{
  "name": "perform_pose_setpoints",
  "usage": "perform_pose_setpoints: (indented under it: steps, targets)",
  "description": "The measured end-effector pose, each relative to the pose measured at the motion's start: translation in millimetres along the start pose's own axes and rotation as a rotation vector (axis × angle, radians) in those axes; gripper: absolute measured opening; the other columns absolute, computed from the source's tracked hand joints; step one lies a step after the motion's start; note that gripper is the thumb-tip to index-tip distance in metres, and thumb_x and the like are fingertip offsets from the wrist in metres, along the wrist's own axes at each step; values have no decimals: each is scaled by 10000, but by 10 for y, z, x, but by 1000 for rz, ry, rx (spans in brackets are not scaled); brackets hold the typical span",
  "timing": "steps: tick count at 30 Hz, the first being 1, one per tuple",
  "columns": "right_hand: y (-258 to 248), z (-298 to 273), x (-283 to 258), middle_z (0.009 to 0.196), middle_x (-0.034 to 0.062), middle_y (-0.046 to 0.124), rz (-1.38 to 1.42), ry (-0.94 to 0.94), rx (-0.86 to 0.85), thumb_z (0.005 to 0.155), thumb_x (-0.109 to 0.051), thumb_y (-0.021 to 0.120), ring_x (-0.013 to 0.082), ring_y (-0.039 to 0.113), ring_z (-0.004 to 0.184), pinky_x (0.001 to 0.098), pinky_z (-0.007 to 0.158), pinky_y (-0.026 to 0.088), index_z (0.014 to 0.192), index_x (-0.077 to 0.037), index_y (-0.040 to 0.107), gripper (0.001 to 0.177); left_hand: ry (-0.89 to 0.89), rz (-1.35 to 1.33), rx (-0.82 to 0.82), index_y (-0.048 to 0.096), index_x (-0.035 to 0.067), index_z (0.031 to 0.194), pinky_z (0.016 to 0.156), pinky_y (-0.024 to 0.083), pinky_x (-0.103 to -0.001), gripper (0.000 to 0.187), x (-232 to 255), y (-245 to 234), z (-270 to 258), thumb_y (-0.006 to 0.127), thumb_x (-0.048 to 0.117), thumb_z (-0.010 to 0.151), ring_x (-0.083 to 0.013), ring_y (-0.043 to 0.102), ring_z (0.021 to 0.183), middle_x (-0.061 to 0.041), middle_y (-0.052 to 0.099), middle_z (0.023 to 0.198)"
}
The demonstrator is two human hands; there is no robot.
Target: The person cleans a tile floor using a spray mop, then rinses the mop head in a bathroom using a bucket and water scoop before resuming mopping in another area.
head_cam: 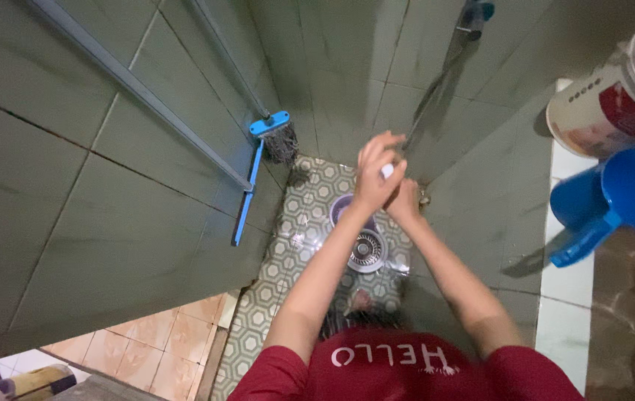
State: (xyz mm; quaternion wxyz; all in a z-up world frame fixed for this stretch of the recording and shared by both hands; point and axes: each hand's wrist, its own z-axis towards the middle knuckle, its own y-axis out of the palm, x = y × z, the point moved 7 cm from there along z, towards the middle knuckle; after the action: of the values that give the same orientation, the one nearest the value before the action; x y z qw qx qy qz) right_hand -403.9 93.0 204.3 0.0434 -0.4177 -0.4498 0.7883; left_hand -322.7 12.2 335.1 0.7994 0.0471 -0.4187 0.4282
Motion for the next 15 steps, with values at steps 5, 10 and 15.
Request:
perform_pose_setpoints:
  steps: [5, 10, 15]
  targets:
    - [235, -157, 106, 945, 185, 719, 352, -8, -5, 896, -168, 645, 318, 732, 891, 433, 722, 541, 1093, -8, 634, 254, -61, -145, 7, 578, 44, 815, 1135, 426, -439, 188, -170, 67, -278, 693, 159, 910, -316, 613, 1326, -63, 728, 1239]
    - [476, -173, 288, 1018, 129, 711, 435, 7, -43, 899, -151, 651, 289, 709, 954, 407, 805, 549, 1148, -38, 602, 277, -132, -142, -10, 579, 46, 779, 1112, 426, -438, 213, -493, 166, -492, 706, 166, 901, -291, 625, 1290, -43, 749, 1211]
    - [692, -234, 462, 1276, 204, 647, 404, -246, -19, 878, -102, 662, 321, 635, 1142, 432, 919, 505, 1267, -3, 597, 407, -168, -43, -50, 731, 59, 1008, 1115, 399, -438, 178, -809, 317, -757, 698, 194, 896, -289, 603, 1296, -25, 733, 1237]
